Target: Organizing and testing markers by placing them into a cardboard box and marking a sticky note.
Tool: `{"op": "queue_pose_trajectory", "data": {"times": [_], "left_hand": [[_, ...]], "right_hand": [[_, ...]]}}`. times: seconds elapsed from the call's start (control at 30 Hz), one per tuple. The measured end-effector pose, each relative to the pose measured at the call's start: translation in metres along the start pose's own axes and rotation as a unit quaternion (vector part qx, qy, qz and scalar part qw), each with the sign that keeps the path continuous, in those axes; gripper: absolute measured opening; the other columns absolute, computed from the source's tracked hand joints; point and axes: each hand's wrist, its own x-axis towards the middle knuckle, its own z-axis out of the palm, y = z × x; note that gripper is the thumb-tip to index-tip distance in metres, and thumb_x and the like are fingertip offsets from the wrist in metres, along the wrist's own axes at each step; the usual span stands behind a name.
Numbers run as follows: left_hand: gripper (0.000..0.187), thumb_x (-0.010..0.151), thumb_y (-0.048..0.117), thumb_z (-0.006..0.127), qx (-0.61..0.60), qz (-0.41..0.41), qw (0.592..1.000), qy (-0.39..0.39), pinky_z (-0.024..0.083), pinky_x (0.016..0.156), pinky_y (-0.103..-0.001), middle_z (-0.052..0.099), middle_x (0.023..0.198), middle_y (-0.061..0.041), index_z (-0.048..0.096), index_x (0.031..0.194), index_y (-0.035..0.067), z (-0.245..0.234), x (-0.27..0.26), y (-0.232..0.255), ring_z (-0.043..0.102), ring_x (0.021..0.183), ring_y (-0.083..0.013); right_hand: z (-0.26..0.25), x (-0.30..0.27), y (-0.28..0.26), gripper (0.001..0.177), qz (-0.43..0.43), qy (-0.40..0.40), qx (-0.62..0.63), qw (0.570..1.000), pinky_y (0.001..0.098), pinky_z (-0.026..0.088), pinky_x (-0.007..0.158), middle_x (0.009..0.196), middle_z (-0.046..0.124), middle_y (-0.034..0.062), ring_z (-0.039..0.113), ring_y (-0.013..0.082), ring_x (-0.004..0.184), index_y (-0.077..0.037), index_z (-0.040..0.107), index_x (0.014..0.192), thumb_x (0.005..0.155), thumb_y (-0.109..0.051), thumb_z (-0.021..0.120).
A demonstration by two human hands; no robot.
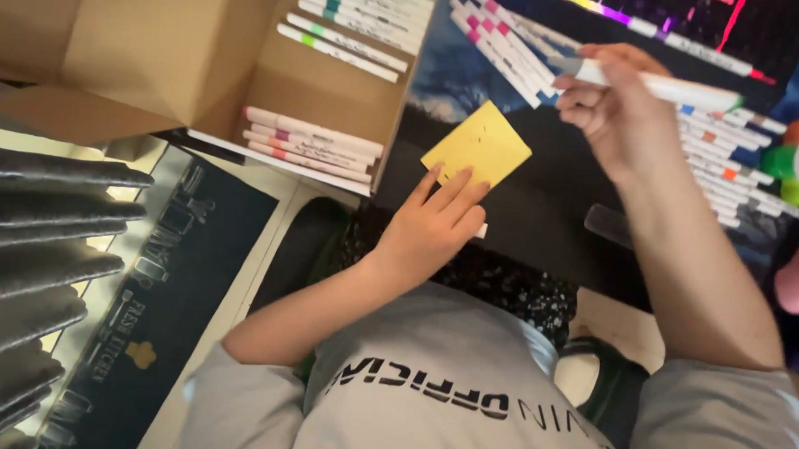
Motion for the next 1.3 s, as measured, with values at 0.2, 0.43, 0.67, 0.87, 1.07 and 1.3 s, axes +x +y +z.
{"op": "queue_pose_trajectory", "data": {"times": [0.2, 0.43, 0.67, 0.87, 1.07, 1.3], "left_hand": [[0.016, 0.102, -0.006, 0.065, -0.088, -0.036, 0.995, -0.027, 0.049, 0.116, -0.048, 0.061, 0.143, -0.011, 0.062, 0.09, 0.003, 0.033, -0.008, -0.015, 0.054, 0.139, -0.0355], [0.007, 0.102, -0.005, 0.053, -0.207, -0.1, 0.972, -0.05, 0.044, 0.118, -0.053, 0.06, 0.144, -0.014, 0.059, 0.101, -0.002, 0.033, 0.005, -0.021, 0.052, 0.141, -0.0346], [0.013, 0.1, -0.009, 0.053, -0.237, -0.12, 0.963, -0.052, 0.046, 0.118, -0.053, 0.06, 0.144, -0.017, 0.051, 0.091, 0.0, 0.024, 0.01, -0.02, 0.054, 0.14, -0.0375], [0.011, 0.103, -0.005, 0.053, -0.225, -0.121, 0.965, -0.052, 0.047, 0.118, -0.052, 0.059, 0.144, -0.015, 0.054, 0.094, 0.001, 0.025, 0.008, -0.019, 0.053, 0.141, -0.034], [0.008, 0.103, -0.006, 0.051, -0.211, -0.122, 0.968, -0.051, 0.046, 0.119, -0.051, 0.059, 0.145, -0.012, 0.057, 0.101, -0.001, 0.027, 0.008, -0.019, 0.053, 0.141, -0.0328], [0.032, 0.098, -0.013, 0.058, -0.085, -0.175, 0.98, -0.03, 0.046, 0.121, -0.048, 0.051, 0.152, -0.014, 0.06, 0.129, -0.007, 0.051, 0.011, -0.022, 0.046, 0.146, -0.0353]], "right_hand": [[0.026, 0.019, 0.036, 0.024, -0.063, -0.014, -0.178, 0.982, 0.0216, 0.053, 0.051, 0.065, 0.062, 0.0082, 0.061, 0.0144, 0.053, -0.007, 0.062, 0.086, 0.109, -0.014, 0.062], [0.044, 0.023, 0.052, 0.033, -0.167, -0.024, -0.338, 0.926, 0.0191, 0.049, 0.053, 0.065, 0.065, 0.007, 0.064, 0.0117, 0.055, -0.008, 0.054, 0.081, 0.114, -0.011, 0.058], [0.045, 0.023, 0.052, 0.035, -0.163, 0.012, -0.373, 0.913, 0.0239, 0.051, 0.066, 0.063, 0.063, 0.0029, 0.065, 0.0107, 0.058, -0.011, 0.05, 0.079, 0.113, -0.014, 0.056], [0.044, 0.023, 0.052, 0.035, -0.157, 0.005, -0.384, 0.91, 0.0239, 0.052, 0.064, 0.064, 0.063, 0.0027, 0.065, 0.0105, 0.058, -0.011, 0.049, 0.078, 0.113, -0.013, 0.056], [0.035, 0.027, 0.053, 0.032, -0.167, 0.003, -0.329, 0.93, 0.0215, 0.048, 0.053, 0.068, 0.066, 0.0078, 0.065, 0.0138, 0.057, -0.008, 0.053, 0.082, 0.113, -0.013, 0.056], [0.018, 0.019, 0.025, 0.022, -0.247, 0.044, -0.256, 0.934, 0.0185, 0.042, 0.048, 0.071, 0.058, 0.0058, 0.056, 0.0101, 0.053, -0.007, 0.055, 0.101, 0.115, 0.0, 0.07]]}}
